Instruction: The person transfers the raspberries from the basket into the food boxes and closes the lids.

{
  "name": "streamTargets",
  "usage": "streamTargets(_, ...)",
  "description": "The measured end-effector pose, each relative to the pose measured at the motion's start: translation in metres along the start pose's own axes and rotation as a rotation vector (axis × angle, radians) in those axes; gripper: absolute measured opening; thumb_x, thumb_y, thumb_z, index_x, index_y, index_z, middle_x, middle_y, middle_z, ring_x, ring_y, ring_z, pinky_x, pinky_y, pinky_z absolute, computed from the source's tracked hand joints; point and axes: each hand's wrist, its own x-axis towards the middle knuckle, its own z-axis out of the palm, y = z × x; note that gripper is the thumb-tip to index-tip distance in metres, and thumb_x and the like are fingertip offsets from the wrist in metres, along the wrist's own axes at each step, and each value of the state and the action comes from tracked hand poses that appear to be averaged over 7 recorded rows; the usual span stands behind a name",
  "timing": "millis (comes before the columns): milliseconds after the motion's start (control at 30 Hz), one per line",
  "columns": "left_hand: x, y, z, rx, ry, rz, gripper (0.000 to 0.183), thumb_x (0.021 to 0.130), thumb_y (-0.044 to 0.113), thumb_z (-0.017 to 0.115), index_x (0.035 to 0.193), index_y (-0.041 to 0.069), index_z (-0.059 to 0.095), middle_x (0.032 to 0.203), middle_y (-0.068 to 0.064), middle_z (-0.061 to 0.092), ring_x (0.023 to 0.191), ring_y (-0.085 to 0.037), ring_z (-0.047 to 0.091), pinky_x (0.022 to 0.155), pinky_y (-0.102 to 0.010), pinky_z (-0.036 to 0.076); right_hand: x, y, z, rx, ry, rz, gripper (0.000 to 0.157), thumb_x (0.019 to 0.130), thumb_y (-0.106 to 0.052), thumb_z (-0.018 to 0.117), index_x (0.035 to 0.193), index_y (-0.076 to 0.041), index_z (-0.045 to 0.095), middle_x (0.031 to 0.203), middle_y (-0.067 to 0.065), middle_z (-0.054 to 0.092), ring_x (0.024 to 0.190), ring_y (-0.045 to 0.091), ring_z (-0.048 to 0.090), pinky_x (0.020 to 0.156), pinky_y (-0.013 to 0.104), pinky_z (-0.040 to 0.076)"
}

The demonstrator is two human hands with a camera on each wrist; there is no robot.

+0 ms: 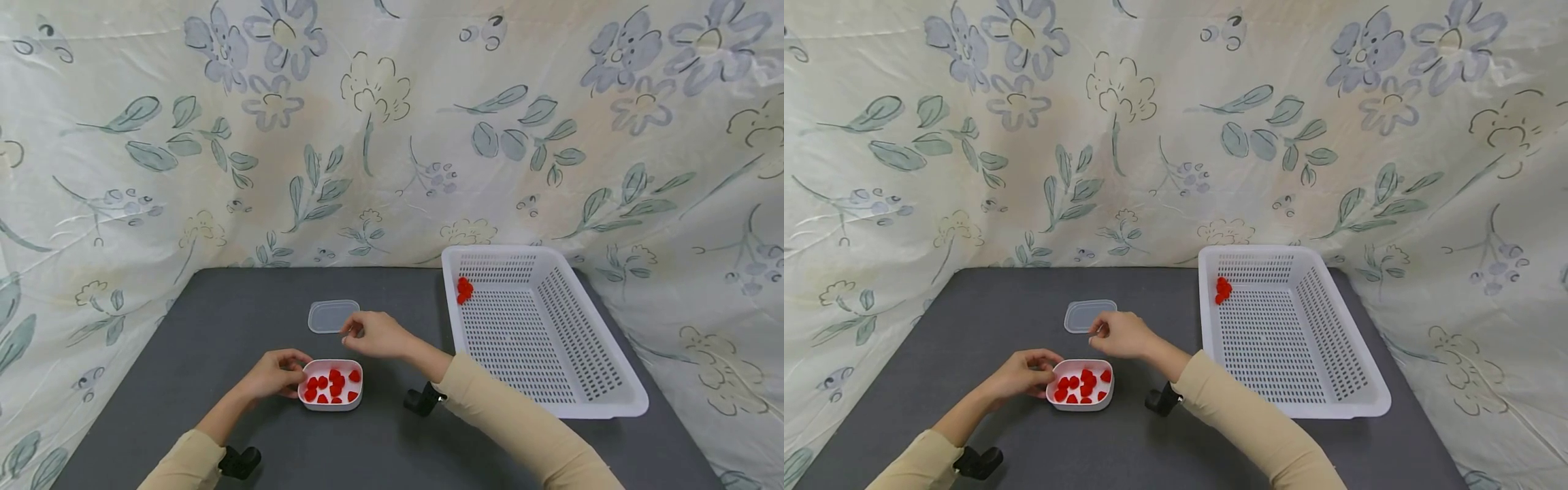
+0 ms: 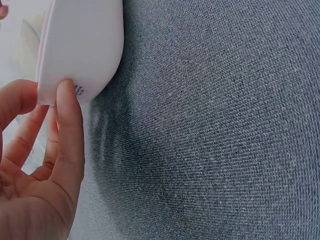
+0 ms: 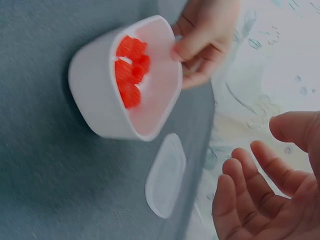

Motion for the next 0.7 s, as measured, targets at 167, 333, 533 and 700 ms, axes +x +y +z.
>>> streamTargets(167, 0.000, -0.002, 0.001, 0.004, 0.006, 0.002, 0.035, 0.084, 0.009, 0.063, 0.116, -0.003, 0.056, 0.085, -0.011, 0.055, 0.066, -0.018, 0.057, 0.061, -0.033, 0.056, 0.002, 0.006, -0.017, 0.025, 0.084, -0.017, 0.014, 0.087, -0.017, 0.059, 0.098, -0.010, 0.063, 0.087, -0.001, 0.062, 0.074, 0.011, 0.056, 0.060, 0.018, 0.045)
streamTargets(333, -0.001, -0.003, 0.002, 0.000, 0.007, 0.008, 0.034, 0.084, 0.009, 0.063, 0.116, -0.003, 0.056, 0.085, -0.011, 0.055, 0.066, -0.018, 0.057, 0.061, -0.033, 0.056, 0.003, 0.014, -0.035, 0.059, 0.148, 0.009, 0.013, 0.087, -0.018, 0.060, 0.098, -0.011, 0.063, 0.086, 0.000, 0.061, 0.073, 0.013, 0.056, 0.058, 0.020, 0.046)
streamTargets(533, 0.000, -0.006, 0.002, 0.001, 0.013, 0.003, 0.034, 0.084, 0.009, 0.063, 0.116, -0.002, 0.056, 0.085, -0.011, 0.056, 0.065, -0.019, 0.057, 0.061, -0.033, 0.056, 0.002, 0.025, -0.057, 0.059, 0.225, 0.063, 0.015, 0.089, -0.022, 0.059, 0.101, -0.014, 0.062, 0.091, 0.000, 0.061, 0.082, 0.016, 0.055, 0.066, 0.023, 0.048)
streamTargets(700, 0.000, -0.007, 0.003, 0.006, 0.015, 0.005, 0.035, 0.085, 0.009, 0.063, 0.116, -0.002, 0.056, 0.085, -0.011, 0.056, 0.066, -0.019, 0.057, 0.061, -0.033, 0.056, 0.000, 0.035, -0.077, 0.069, 0.291, 0.089, 0.020, 0.089, -0.023, 0.057, 0.104, -0.011, 0.063, 0.096, 0.003, 0.062, 0.086, 0.017, 0.057, 0.073, 0.029, 0.050)
